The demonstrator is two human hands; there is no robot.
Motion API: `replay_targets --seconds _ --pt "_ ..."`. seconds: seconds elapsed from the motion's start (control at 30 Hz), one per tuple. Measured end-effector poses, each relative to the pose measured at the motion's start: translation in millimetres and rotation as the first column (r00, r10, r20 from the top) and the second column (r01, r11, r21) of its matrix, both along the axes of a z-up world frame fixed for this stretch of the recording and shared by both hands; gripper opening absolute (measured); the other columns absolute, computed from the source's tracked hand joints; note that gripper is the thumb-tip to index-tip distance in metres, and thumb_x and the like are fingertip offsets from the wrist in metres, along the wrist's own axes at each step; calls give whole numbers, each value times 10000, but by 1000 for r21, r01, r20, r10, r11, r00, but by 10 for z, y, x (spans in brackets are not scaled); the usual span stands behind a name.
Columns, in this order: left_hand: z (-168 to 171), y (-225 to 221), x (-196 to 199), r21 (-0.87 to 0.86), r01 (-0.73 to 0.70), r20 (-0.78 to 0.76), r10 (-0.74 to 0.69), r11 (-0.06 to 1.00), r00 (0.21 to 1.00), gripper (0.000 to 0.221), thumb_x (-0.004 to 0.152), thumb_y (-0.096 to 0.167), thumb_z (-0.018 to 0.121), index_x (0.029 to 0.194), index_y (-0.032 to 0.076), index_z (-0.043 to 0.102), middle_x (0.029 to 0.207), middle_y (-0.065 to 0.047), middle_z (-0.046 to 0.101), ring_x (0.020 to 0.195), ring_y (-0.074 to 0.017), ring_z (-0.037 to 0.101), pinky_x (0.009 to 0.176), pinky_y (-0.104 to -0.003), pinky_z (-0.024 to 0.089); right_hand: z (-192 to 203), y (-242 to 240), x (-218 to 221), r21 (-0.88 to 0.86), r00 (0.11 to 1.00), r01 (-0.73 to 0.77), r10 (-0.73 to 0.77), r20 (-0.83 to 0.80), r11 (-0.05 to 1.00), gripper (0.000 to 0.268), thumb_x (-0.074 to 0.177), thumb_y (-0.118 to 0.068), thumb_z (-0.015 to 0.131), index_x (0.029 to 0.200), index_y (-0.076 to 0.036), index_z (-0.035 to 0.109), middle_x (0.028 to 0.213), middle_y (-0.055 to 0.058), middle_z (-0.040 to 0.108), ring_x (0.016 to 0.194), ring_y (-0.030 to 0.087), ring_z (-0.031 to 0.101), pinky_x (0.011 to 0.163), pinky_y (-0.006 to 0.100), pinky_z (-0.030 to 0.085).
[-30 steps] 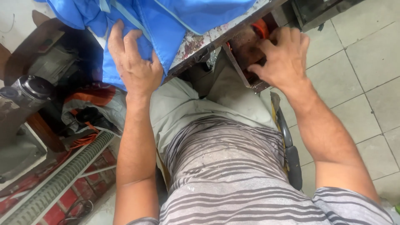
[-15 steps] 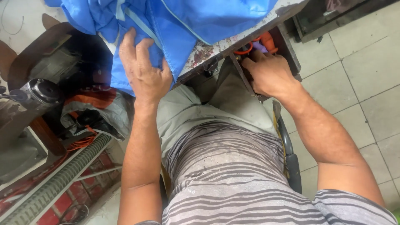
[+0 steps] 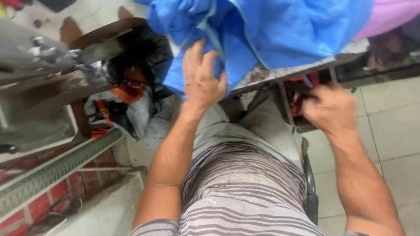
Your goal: Unpacking a blue bag from plastic wrap and inspecting its seams and interior using a small hand tool at a repair station.
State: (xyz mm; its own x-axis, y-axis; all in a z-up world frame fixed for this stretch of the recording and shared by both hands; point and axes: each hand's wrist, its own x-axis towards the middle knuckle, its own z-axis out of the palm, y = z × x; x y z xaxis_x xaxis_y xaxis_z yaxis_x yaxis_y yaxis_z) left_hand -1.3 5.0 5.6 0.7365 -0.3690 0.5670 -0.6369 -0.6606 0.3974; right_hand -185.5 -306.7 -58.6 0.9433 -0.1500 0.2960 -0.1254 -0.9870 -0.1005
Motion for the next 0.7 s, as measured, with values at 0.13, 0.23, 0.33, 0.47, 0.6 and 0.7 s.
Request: replay_targets --seconds 0.13,0.23,0.33,0.47,0.6,0.7 --pt "17 -12 -8 -9 18 39 -18 1000 999 383 729 116 755 1070 34 601 1360 -263 500 1229 -492 522 1038 -605 477 286 -137 -744 500 953 253 -302 18 828 82 875 -113 709 953 -88 718 844 43 679 773 171 658 694 285 515" --pt "28 -7 20 -14 17 54 -16 1000 998 364 742 100 740 1068 39 591 1349 -264 502 1219 -495 525 998 -595 487 75 -208 -1275 980 843 160 -533 -72 121 186 912 28 636 1044 -102 622 967 125 683 813 212 688 753 314 580" --pt "-5 -8 -22 -1 15 32 -15 1000 999 346 746 87 726 1065 40 599 1359 -258 500 1228 -491 526 997 -592 493 -264 -39 -1565 925 836 -140 -542 -81 -353 348 899 52 537 1142 -184 619 1019 103 683 918 276 694 888 444 608" --pt "16 -18 -4 -5 11 35 -11 1000 999 350 733 75 727 1056 36 598 1365 -258 490 1253 -505 520 1023 -620 494 -489 367 -1340 790 832 -106 -489 -262 -604 285 844 72 445 842 -168 598 1029 92 665 1148 359 619 1062 622 507" --pt "117 8 -17 -46 10 72 -7 999 997 332 724 71 691 1038 22 595 1327 -261 500 1169 -491 541 955 -592 496 -258 504 -1049 764 817 -176 -525 -239 -621 287 779 37 454 914 -189 568 831 35 430 799 261 430 1018 562 490" --pt "94 7 28 -55 22 50 -20 998 999 328 745 101 746 1033 16 614 1347 -275 496 1177 -491 527 954 -595 492 -80 536 -807 811 814 -149 -536 -224 -566 278 763 2 466 870 -236 561 809 53 391 843 288 443 1076 574 497"
